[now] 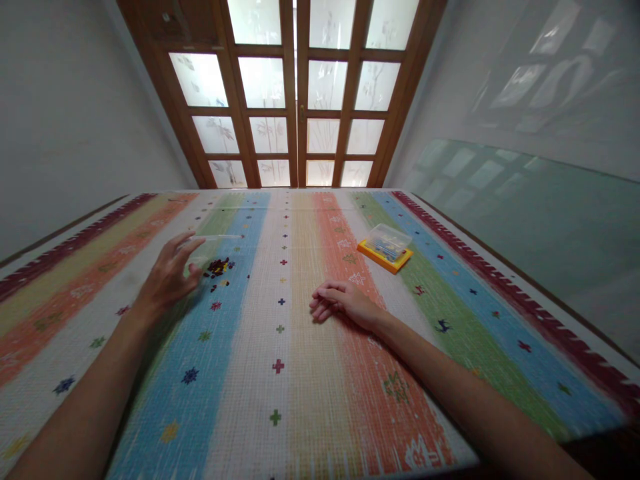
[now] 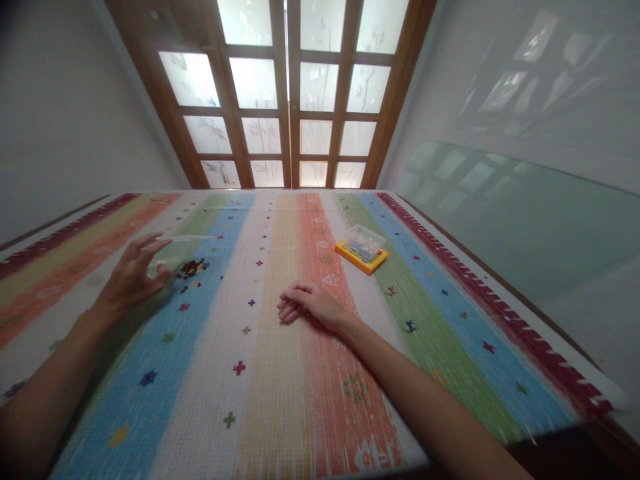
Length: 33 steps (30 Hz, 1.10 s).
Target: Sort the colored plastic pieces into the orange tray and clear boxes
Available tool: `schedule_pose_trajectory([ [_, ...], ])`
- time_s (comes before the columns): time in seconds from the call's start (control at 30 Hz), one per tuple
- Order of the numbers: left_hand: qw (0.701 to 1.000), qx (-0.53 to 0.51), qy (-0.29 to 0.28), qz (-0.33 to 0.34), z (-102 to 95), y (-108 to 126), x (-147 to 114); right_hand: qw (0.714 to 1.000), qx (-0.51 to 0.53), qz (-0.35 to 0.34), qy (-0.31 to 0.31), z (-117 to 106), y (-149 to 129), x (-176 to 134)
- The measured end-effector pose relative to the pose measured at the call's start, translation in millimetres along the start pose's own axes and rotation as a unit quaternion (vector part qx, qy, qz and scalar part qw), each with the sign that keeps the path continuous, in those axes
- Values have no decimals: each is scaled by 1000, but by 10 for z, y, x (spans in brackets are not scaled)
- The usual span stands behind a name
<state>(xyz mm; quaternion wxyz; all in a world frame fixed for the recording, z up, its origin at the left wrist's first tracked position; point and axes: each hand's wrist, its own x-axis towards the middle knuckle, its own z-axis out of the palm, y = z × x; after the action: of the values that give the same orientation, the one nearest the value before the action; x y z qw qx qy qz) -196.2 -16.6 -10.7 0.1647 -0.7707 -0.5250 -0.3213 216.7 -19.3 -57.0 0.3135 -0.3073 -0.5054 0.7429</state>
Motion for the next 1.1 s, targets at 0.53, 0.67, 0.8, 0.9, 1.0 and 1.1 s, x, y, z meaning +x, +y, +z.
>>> schedule_pose_trajectory([
  [0.53,972,95,-23,-214,127,-259,-105,1000,3,4,2,34,-28,-10],
  [0.67,954,155,-120,-227,103,-260,-115,1000,4,5,2,34,-29,-13],
  [0.8,941,175,-185,-224,68,-222,-92,1000,-3,6,4,33,-25,-12],
  [0.9,931,187,-217,-224,42,-180,-70,1000,-7,7,7,35,-27,-15],
  [1.0,926,204,-226,-223,27,-141,-54,1000,-11,7,7,37,-33,-20],
  [1.1,924,222,-217,-222,25,-119,-44,1000,-11,8,7,45,-40,-25],
])
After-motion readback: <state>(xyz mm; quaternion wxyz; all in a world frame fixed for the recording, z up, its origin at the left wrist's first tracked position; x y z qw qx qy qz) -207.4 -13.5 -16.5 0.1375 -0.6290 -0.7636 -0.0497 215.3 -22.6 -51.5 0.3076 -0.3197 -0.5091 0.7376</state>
